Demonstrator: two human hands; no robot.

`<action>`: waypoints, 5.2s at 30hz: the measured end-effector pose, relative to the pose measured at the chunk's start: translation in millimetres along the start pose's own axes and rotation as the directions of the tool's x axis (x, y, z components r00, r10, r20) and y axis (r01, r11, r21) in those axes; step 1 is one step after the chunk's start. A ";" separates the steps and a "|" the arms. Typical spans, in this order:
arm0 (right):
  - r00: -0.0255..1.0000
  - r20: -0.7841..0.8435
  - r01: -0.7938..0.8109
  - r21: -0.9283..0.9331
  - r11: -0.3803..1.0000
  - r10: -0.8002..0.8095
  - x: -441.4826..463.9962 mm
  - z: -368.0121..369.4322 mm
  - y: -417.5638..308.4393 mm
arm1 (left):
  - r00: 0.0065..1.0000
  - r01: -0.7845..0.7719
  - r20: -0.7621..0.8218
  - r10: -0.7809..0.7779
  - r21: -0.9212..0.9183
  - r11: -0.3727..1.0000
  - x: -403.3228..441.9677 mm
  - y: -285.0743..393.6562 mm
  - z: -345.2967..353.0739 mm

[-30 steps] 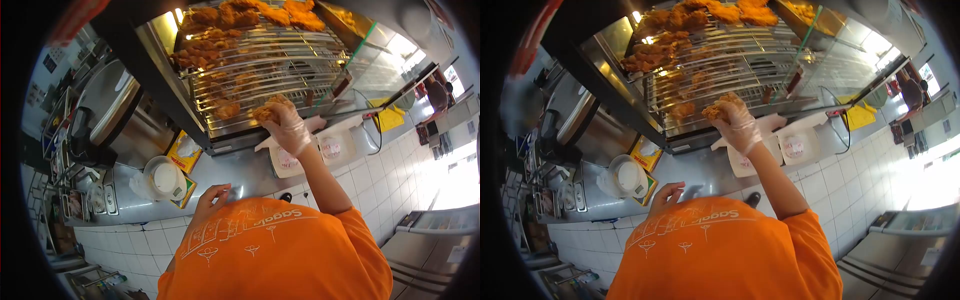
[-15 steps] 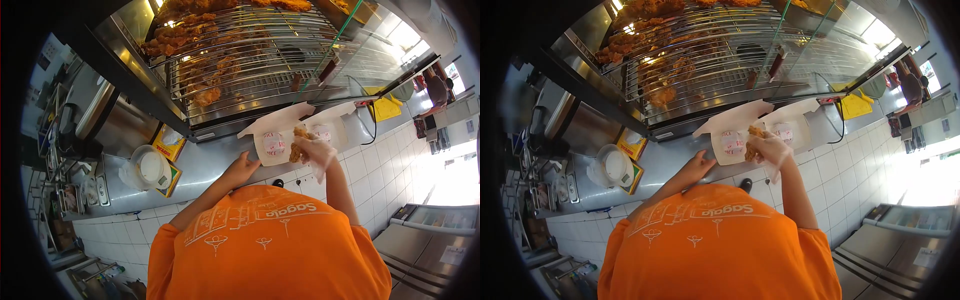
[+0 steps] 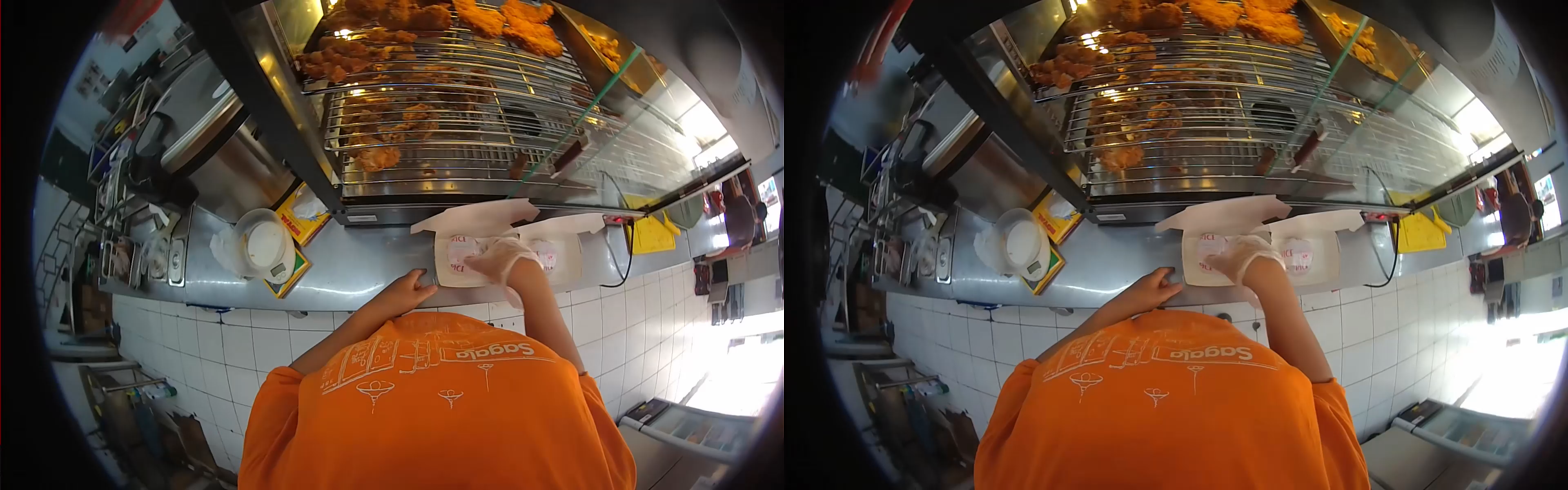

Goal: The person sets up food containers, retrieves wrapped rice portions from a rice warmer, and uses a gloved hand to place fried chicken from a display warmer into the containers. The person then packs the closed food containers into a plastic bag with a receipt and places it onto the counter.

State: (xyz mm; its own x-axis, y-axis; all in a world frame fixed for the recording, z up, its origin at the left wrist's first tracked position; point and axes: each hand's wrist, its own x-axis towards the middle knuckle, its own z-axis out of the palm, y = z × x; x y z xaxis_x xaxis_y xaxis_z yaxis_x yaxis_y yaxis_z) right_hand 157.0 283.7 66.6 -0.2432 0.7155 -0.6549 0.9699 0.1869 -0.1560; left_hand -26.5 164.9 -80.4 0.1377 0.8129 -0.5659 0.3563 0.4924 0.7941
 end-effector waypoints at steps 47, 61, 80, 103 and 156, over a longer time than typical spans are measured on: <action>0.523 -0.603 -0.033 -0.721 0.692 -0.603 82.1 -58.3 -177.8 | 0.906 -0.090 -0.394 -0.154 -0.536 0.839 -132.3 -180.6 -100.9; 0.778 -0.576 0.066 -0.323 0.944 -0.252 119.8 -65.9 -199.2 | 0.917 -0.159 -0.382 -0.114 -0.612 0.775 -112.7 -219.3 -95.0; 0.902 -0.429 0.427 0.903 0.050 0.039 -4.0 65.1 -4.4 | 0.991 -0.065 -0.136 -0.020 -0.589 0.806 -73.5 -204.8 -73.7; 0.821 -0.323 -0.199 0.609 0.768 0.470 54.6 61.7 234.5 | 0.425 -0.553 -0.474 0.771 0.538 0.636 -11.3 188.1 14.0; 0.853 -0.520 0.008 0.094 0.996 0.042 73.1 78.9 259.5 | -0.414 0.168 -0.593 0.690 0.696 0.698 -62.1 243.5 -71.4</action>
State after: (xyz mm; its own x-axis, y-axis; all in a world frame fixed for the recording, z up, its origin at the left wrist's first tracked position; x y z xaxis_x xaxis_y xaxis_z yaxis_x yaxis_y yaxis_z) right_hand 391.9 331.3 -80.1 -0.1725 0.9682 -0.1812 0.9645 0.1287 -0.2306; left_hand -14.3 256.5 164.0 -0.3593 0.1880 0.9141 0.9150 0.2637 0.3054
